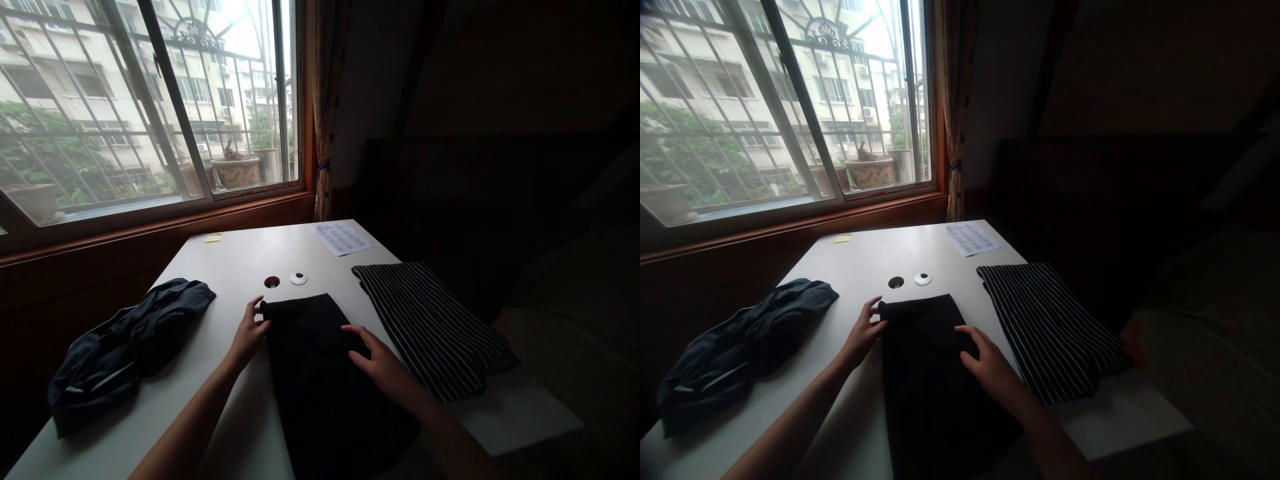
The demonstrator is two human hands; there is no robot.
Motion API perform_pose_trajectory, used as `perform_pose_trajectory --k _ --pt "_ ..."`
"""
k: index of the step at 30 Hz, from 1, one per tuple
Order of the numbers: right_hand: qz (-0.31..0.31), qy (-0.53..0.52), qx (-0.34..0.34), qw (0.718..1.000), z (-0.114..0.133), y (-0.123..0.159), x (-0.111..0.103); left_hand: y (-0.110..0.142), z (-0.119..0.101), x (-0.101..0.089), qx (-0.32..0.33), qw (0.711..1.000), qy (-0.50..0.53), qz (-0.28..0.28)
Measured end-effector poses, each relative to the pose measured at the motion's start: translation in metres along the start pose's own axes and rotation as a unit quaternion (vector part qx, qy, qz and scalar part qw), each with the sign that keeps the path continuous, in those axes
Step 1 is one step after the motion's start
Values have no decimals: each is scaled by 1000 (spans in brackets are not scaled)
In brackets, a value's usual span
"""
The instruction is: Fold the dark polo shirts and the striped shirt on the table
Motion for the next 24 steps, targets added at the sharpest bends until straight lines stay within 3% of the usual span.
perform_pose_trajectory --k 5,9,15,20,24 --pt "-62 54 -25 996 9 9 -39 -16 -24 37 41 997 69 -6" --pt "-119 95 -23 988 6 16 -82 -41 -48 65 90 991 95 -7" --pt "-187 124 3 975 -24 20 -154 -94 -74 124 102 987 120 29" --pt "-216 87 31 972 -55 24 -200 -134 -82 182 99 989 100 55" --pt "-222 56 47 972 -64 24 -234 -162 -91 220 82 991 93 58"
Point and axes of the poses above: each hand's wrist, its own y-axis away from the middle knuckle, its own x-axis out of the palm, z = x × y, the point moved 2 cm from there along -y, towards the middle knuckle, and after that the axes turned 7 degrees about z, right-handed, at the moved point
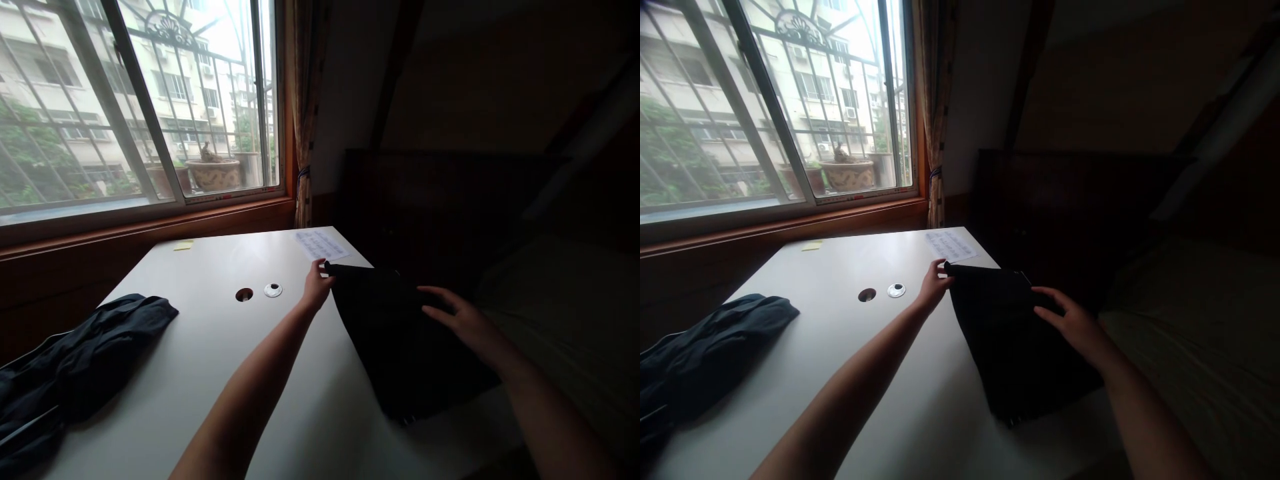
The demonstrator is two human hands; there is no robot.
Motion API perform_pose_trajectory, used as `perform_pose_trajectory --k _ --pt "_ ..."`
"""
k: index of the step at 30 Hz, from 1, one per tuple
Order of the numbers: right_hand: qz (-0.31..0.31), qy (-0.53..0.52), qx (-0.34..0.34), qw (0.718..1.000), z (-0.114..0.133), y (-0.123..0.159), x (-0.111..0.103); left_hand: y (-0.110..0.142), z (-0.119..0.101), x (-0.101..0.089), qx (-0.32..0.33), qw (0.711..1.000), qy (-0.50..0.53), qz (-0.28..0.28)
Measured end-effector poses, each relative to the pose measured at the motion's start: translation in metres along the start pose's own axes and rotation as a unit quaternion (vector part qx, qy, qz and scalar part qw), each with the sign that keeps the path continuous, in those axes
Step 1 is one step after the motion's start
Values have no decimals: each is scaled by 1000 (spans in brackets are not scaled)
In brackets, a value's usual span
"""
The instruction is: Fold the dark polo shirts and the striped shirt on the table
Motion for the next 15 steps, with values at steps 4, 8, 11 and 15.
perform_pose_trajectory --k 4,8,11,15 --pt "-8 -27 12 1000 3 -14 -20 -29 -6 19 -16 1000 12 -9" --pt "-18 -106 31 994 22 -19 -35 -49 -21 26 -12 999 42 -10" --pt "-20 -137 38 990 39 -22 -46 -58 -32 28 -9 997 71 0" --pt "-15 -172 59 983 40 -33 -51 -61 -34 32 -32 994 100 18"
Point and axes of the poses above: each hand's wrist, its own y-axis away from the middle knuckle, its own x-axis out of the palm, z = x × y, the point moved 2 cm from there along -y, towards the middle knuckle, and after that the axes turned 7 degrees about z, right-handed, at the moved point
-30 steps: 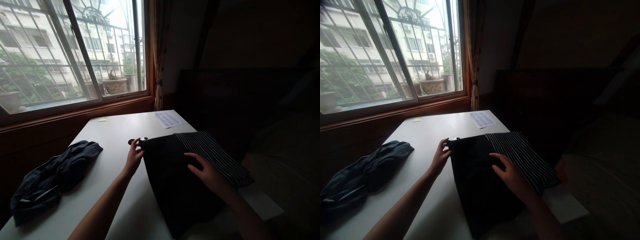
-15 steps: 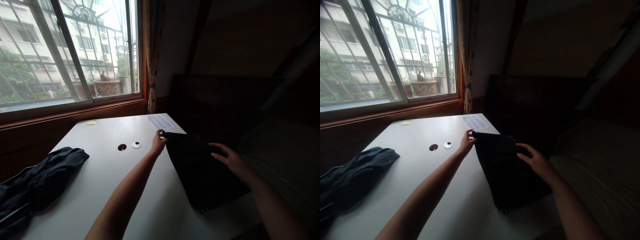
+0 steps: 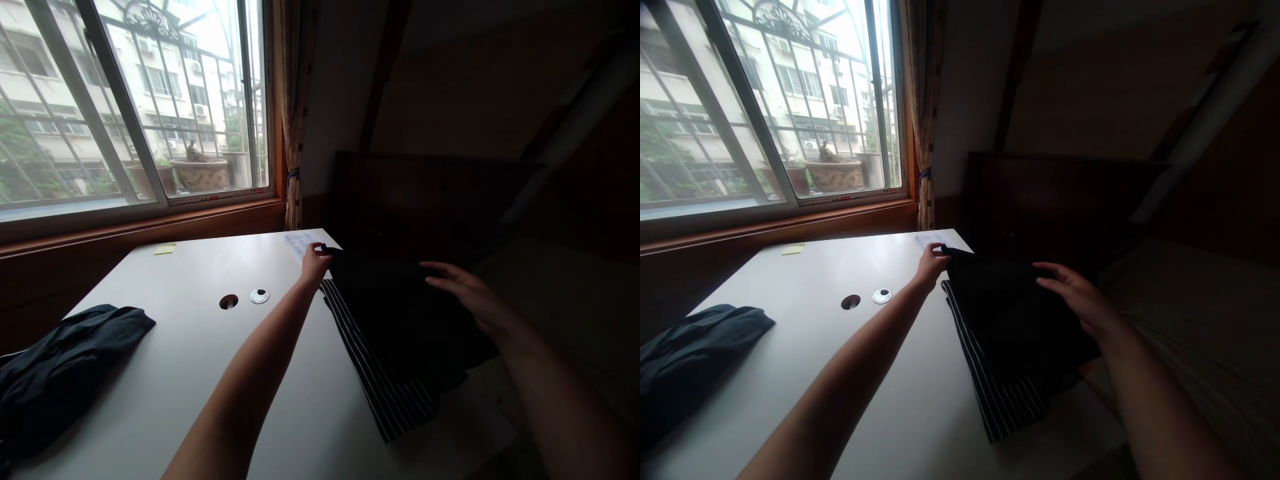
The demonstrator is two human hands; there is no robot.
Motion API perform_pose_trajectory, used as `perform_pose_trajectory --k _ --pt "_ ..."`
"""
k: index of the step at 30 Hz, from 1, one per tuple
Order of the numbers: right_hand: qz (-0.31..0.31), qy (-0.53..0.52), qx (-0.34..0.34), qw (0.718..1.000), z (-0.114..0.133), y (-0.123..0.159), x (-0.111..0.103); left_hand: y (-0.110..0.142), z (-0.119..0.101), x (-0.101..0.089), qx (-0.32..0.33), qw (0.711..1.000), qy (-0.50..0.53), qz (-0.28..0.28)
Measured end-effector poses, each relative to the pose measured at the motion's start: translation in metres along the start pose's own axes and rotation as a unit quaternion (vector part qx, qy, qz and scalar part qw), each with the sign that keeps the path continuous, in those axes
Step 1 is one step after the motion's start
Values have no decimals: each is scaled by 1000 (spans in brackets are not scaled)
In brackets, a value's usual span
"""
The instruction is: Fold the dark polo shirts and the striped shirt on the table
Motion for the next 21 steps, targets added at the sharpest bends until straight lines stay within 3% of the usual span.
perform_pose_trajectory --k 2,5,9,12,16,21 --pt "-2 -17 26 999 -14 -10 1 3 7 1 -26 1000 11 9" --pt "5 -30 73 997 -53 -21 6 17 24 1 -79 996 27 30" --pt "25 -39 133 990 -116 -25 7 49 54 1 -157 984 58 68" --pt "13 -33 158 987 -147 -19 -3 75 73 5 -192 974 90 82" --pt "40 -47 195 979 -162 -8 -15 110 84 17 -213 965 131 83" --pt "59 -38 218 973 -161 0 -11 150 90 40 -240 951 156 120"
Point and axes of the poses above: each hand's wrist, its own y-axis away from the middle knuckle, its own x-axis out of the palm, z = x × y, the point moved 2 cm from there along -y, towards the middle knuckle, and after that the axes turned 7 degrees about z, right-handed, at the moved point
